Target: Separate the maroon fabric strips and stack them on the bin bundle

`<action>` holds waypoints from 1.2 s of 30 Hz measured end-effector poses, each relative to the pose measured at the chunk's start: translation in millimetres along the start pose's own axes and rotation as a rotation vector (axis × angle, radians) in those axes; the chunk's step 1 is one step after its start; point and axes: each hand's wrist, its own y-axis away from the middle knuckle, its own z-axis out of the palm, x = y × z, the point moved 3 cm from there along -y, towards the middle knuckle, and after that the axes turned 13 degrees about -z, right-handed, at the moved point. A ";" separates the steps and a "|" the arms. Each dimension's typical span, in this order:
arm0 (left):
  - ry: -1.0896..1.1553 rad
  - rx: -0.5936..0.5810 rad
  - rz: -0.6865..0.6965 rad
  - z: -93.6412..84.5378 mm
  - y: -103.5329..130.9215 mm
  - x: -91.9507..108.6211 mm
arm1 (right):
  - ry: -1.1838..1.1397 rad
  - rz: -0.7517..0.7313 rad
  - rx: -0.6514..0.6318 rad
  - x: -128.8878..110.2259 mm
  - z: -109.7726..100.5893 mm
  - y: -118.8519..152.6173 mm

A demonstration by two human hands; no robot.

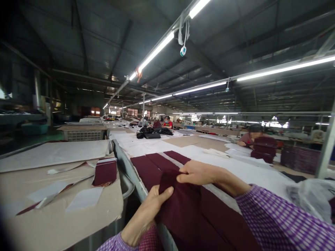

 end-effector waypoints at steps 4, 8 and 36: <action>0.150 0.100 0.008 -5.4 -2.9 -3.7 | -0.413 -0.065 0.346 10.1 8.0 26.4; 0.176 0.060 0.080 20.2 10.5 3.5 | -0.588 -0.023 0.407 6.1 35.3 51.1; -0.222 0.598 0.292 69.4 25.1 -54.6 | -0.071 0.132 0.848 -1.7 101.1 124.4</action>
